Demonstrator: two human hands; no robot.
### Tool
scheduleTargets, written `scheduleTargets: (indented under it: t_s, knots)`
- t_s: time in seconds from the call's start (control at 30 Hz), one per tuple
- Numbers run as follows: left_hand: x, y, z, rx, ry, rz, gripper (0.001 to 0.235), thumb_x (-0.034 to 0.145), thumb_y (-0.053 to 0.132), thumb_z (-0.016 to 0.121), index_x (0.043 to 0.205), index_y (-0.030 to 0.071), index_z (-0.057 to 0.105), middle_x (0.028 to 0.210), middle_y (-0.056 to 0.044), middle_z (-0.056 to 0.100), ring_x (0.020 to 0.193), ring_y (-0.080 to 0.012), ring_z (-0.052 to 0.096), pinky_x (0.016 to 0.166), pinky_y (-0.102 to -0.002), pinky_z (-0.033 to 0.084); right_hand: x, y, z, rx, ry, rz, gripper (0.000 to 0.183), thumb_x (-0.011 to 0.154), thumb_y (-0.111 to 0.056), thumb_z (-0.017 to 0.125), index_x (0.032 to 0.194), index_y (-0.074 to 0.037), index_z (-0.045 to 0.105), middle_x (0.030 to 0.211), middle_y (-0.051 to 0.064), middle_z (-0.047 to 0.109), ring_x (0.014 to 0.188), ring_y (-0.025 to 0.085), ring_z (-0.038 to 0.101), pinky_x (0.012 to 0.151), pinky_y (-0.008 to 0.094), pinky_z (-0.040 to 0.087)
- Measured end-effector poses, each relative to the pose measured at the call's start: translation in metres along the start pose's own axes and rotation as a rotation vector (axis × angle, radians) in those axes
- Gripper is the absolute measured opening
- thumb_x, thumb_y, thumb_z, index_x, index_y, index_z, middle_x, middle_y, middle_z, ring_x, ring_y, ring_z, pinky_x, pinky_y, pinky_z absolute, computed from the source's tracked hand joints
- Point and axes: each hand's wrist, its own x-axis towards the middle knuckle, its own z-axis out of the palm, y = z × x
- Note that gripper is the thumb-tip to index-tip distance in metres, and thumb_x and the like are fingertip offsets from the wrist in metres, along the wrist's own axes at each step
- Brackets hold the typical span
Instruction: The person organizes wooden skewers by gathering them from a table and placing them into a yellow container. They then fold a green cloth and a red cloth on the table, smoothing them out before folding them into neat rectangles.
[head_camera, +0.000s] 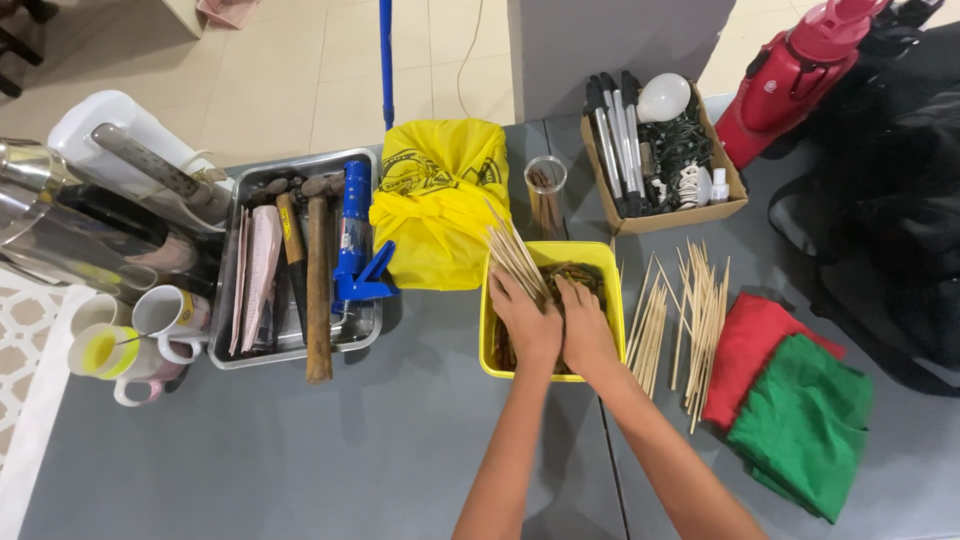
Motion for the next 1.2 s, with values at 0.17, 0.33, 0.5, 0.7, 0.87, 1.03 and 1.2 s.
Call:
scheduleTargets:
  t_s: [0.17, 0.33, 0.5, 0.7, 0.87, 1.03, 1.2]
  knots:
    - [-0.006, 0.054, -0.010, 0.023, 0.025, 0.145, 0.092, 0.080, 0.006, 0.072, 0.156, -0.007, 0.022, 0.161, -0.035, 0.020, 0.148, -0.0520, 0.023, 0.121, -0.052, 0.021, -0.010, -0.016, -0.039, 0.158, 0.222, -0.151, 0.053, 0.087, 0.000, 0.063, 0.139, 0.001, 0.053, 0.140, 0.025, 0.054, 0.129, 0.044, 0.052, 0.108, 0.045, 0.043]
    - [-0.024, 0.093, 0.007, -0.197, -0.096, 0.244, 0.077, 0.089, 0.008, 0.066, 0.157, -0.004, 0.031, 0.160, -0.031, 0.032, 0.150, -0.0471, 0.030, 0.124, -0.049, 0.024, -0.020, 0.008, -0.059, 0.318, 0.457, -0.159, 0.042, 0.089, 0.002, 0.064, 0.131, -0.003, 0.059, 0.130, 0.019, 0.065, 0.122, 0.035, 0.064, 0.104, 0.038, 0.051]
    - [-0.065, 0.103, 0.049, -0.470, -0.444, 0.293, 0.047, 0.098, 0.010, 0.055, 0.144, 0.000, 0.050, 0.144, -0.022, 0.055, 0.138, -0.0375, 0.053, 0.118, -0.041, 0.041, -0.035, 0.104, -0.068, 0.399, 0.572, 0.106, 0.043, 0.093, -0.001, 0.060, 0.135, 0.000, 0.056, 0.126, 0.018, 0.064, 0.115, 0.030, 0.063, 0.098, 0.039, 0.051]
    - [-0.115, 0.042, 0.125, -0.266, -0.520, 0.085, 0.041, 0.104, 0.026, 0.055, 0.134, 0.000, 0.059, 0.132, -0.023, 0.060, 0.128, -0.0395, 0.054, 0.112, -0.046, 0.040, -0.073, 0.317, 0.014, -0.227, 0.421, 0.307, 0.060, 0.088, -0.022, 0.072, 0.140, -0.001, 0.051, 0.131, 0.028, 0.056, 0.119, 0.047, 0.054, 0.100, 0.056, 0.046]
    - [-0.129, -0.006, 0.142, 0.226, -0.485, 0.115, 0.060, 0.093, 0.031, 0.068, 0.137, -0.005, 0.051, 0.148, -0.031, 0.040, 0.139, -0.0477, 0.033, 0.114, -0.053, 0.026, -0.064, 0.192, -0.049, -0.412, 0.270, 0.616, 0.087, 0.073, -0.039, 0.082, 0.144, -0.004, 0.045, 0.132, 0.024, 0.052, 0.121, 0.045, 0.050, 0.093, 0.061, 0.044]
    - [-0.122, 0.011, 0.119, 0.380, -0.561, 0.109, 0.088, 0.074, 0.017, 0.082, 0.147, -0.007, 0.039, 0.157, -0.027, 0.028, 0.146, -0.0457, 0.022, 0.117, -0.048, 0.024, -0.056, 0.183, -0.051, -0.463, 0.217, 0.664, 0.079, 0.074, -0.038, 0.081, 0.138, -0.005, 0.049, 0.130, 0.022, 0.055, 0.122, 0.042, 0.053, 0.091, 0.059, 0.047]
    - [-0.120, 0.005, 0.124, 0.307, -0.546, 0.028, 0.076, 0.067, 0.004, 0.083, 0.134, 0.001, 0.048, 0.138, -0.020, 0.045, 0.131, -0.0425, 0.043, 0.109, -0.047, 0.038, -0.058, 0.194, -0.029, -0.458, 0.125, 0.620, 0.058, 0.080, -0.039, 0.075, 0.117, 0.000, 0.053, 0.109, 0.024, 0.066, 0.101, 0.044, 0.068, 0.083, 0.056, 0.057]
